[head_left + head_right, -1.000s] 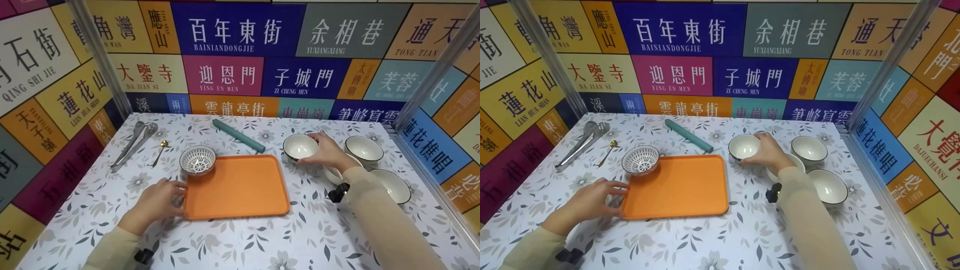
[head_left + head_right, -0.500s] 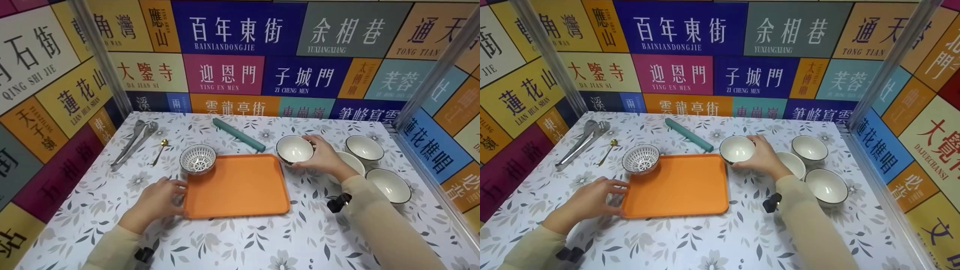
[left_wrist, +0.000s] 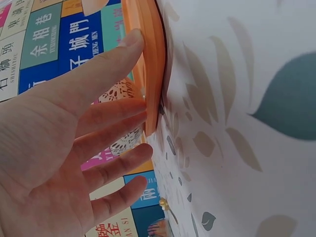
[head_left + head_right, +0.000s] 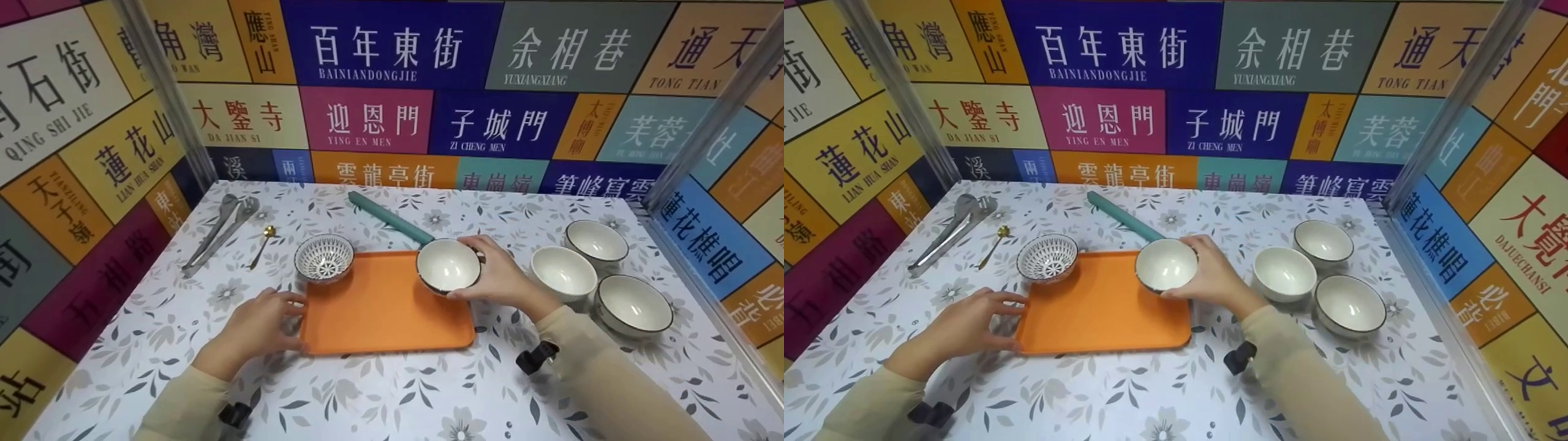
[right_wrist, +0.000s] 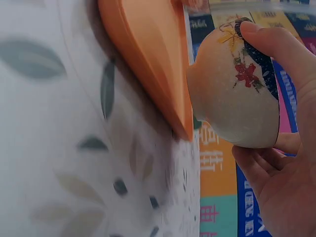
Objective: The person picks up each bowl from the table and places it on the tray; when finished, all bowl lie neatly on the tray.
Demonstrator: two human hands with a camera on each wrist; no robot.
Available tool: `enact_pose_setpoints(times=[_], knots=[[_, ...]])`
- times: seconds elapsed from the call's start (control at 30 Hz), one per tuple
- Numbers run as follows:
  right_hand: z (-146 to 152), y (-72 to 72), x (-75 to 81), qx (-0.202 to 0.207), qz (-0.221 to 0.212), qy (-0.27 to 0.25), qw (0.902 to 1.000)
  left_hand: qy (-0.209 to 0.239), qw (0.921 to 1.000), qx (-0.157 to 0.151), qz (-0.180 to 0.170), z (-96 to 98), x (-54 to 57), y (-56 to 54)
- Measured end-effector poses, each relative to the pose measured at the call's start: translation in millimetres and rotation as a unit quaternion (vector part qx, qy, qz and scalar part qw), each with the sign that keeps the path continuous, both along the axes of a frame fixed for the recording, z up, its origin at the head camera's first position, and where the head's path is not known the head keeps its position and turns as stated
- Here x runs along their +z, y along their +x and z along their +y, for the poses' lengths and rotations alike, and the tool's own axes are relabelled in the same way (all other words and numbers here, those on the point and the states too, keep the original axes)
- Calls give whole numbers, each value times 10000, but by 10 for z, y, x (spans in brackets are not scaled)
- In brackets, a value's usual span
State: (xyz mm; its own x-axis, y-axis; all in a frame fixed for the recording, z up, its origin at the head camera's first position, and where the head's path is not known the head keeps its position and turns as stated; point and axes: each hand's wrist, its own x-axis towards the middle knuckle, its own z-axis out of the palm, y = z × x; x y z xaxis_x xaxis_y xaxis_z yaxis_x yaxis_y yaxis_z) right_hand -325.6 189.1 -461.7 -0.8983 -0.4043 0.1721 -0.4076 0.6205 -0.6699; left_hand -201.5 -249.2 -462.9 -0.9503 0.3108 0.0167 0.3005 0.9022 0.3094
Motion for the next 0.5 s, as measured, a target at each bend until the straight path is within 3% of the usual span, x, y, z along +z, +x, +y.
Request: enact_pose_setpoints(times=[0.33,0.5], knots=[[-421,278,13,590,-124,-397,9974,-58,9997,-184,122,-70,-14,-12],[-601,412,0,873,-120,-420,9952,47,9999,-120,39,-62,-27,-33]])
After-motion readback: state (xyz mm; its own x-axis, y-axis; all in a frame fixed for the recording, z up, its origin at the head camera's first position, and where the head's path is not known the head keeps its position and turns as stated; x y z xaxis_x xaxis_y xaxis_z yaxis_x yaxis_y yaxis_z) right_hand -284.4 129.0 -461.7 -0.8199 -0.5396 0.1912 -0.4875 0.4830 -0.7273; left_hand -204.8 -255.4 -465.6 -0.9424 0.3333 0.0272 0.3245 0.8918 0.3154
